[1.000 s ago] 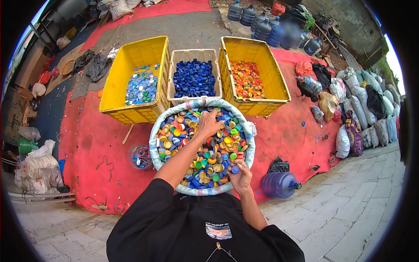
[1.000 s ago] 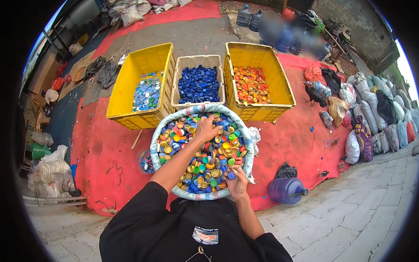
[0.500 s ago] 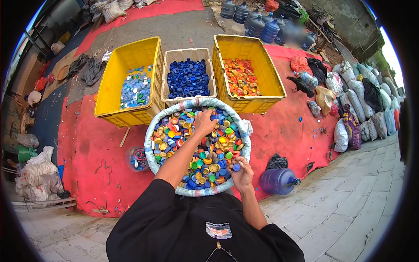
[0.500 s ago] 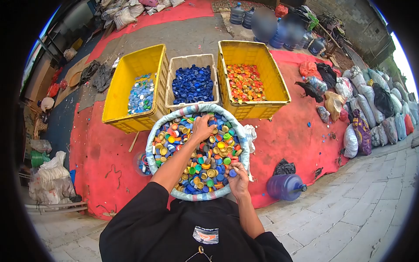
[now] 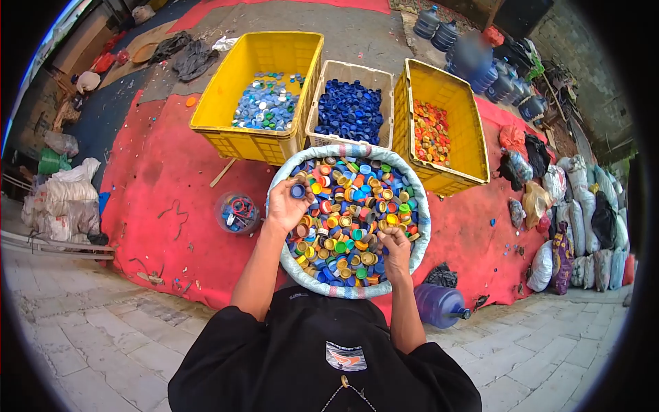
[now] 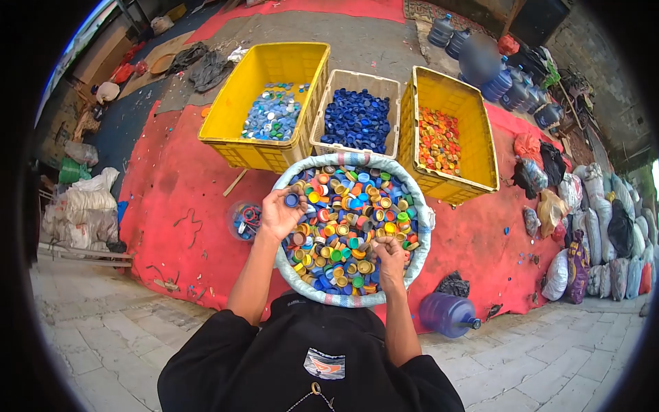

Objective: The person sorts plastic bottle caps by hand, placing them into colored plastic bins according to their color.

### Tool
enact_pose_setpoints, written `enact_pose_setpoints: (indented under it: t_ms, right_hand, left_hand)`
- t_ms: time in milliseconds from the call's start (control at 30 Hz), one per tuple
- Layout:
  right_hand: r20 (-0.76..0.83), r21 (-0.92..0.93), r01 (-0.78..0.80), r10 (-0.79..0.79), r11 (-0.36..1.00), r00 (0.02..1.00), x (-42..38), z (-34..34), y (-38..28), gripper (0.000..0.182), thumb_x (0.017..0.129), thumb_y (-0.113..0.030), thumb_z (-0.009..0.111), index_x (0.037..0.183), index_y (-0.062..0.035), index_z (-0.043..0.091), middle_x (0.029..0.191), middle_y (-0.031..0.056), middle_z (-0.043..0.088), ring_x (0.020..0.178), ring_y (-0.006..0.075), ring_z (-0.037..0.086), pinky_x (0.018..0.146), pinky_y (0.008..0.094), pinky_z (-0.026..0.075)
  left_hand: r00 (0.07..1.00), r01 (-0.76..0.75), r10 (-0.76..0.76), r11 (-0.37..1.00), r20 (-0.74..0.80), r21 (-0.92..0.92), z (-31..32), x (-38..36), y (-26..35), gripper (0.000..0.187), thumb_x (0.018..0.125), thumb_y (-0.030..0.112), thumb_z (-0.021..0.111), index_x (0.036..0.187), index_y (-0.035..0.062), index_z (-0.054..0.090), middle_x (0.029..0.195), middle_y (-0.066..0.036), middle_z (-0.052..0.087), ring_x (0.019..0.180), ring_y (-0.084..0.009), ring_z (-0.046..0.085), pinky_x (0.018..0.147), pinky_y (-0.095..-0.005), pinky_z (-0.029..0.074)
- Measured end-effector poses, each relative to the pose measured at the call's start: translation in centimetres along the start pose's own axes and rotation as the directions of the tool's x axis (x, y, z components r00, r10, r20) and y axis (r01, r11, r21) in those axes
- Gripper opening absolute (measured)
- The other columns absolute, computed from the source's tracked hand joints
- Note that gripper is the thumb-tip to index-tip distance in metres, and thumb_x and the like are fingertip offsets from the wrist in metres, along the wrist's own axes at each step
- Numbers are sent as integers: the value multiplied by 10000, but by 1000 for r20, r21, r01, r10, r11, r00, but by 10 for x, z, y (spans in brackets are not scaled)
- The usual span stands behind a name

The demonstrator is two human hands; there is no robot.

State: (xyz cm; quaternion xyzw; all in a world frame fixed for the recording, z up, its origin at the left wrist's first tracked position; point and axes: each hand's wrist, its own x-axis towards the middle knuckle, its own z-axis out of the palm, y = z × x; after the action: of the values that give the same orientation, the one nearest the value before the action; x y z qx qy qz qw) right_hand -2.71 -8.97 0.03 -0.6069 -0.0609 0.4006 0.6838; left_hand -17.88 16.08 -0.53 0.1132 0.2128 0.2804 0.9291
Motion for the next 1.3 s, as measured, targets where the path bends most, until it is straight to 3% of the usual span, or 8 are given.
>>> enact_pose_setpoints:
  t_ms: [100,233,333,433,567,700,933,1300]
  right_hand:
    - [115,-466,234,-204,853,972,26,22,14,255,806,-119,710,995,3,589,797,29,624,698,129,576,634,266,458]
    - [277,-730,375,-255,571,927,50,61,12,333,746,-117,723,1036,11,619,854,109,681,715,190,621,662,327,497]
    - [426,-737,467,-200,490,882,56,97,10,288,779,-87,662,1042,16,605,883,156,681,752,291,653,676,386,507]
    - [629,-664,676,-250,320,736,70,119,29,268,778,-48,621,1037,13,591,915,195,664,810,377,641,699,439,503]
    - [723,-649,732,-131,209,678,74,143,41,281,787,-32,585,1067,-6,583,949,199,660,896,382,637,753,447,509]
    - [749,-621,776,-210,111,629,75,156,48,294,755,-1,545,1047,-20,570,933,196,642,855,403,627,716,492,507]
    - [732,-674,739,-118,23,671,80,160,49,297,752,-36,575,1046,-25,532,890,209,630,830,401,628,704,491,507]
    - [750,-647,752,-71,130,658,88,155,48,401,760,-64,643,1140,-29,519,927,219,656,859,397,637,716,459,506]
  left_hand:
    - [988,-43,44,999,-146,9,-22,-31,20,168,899,184,531,929,23,569,877,-74,582,778,-178,547,713,-316,490]
    - [952,-87,86,996,-293,8,-49,-66,26,158,937,222,584,863,83,570,796,-60,591,705,-173,567,654,-295,496]
    - [924,-91,110,993,-365,69,-68,-88,21,148,932,236,599,873,102,580,754,-14,598,648,-130,563,600,-271,481]
    - [915,-118,135,991,-381,67,-83,-105,14,140,934,218,594,959,80,586,778,-11,590,639,-118,549,593,-273,469]
    - [907,-127,135,991,-399,47,-95,-122,4,131,932,210,595,965,83,590,776,1,590,628,-100,543,589,-259,461]
    - [887,-103,127,992,-445,79,-87,-133,-3,120,932,213,593,948,95,598,770,19,576,632,-80,519,593,-246,438]
    - [888,-56,97,993,-450,103,-89,-135,-13,106,927,188,582,969,91,595,799,15,574,654,-77,513,608,-255,434]
    - [882,-32,163,957,-442,289,-72,-127,-12,145,916,218,619,971,86,600,812,30,579,635,-50,495,602,-243,420]
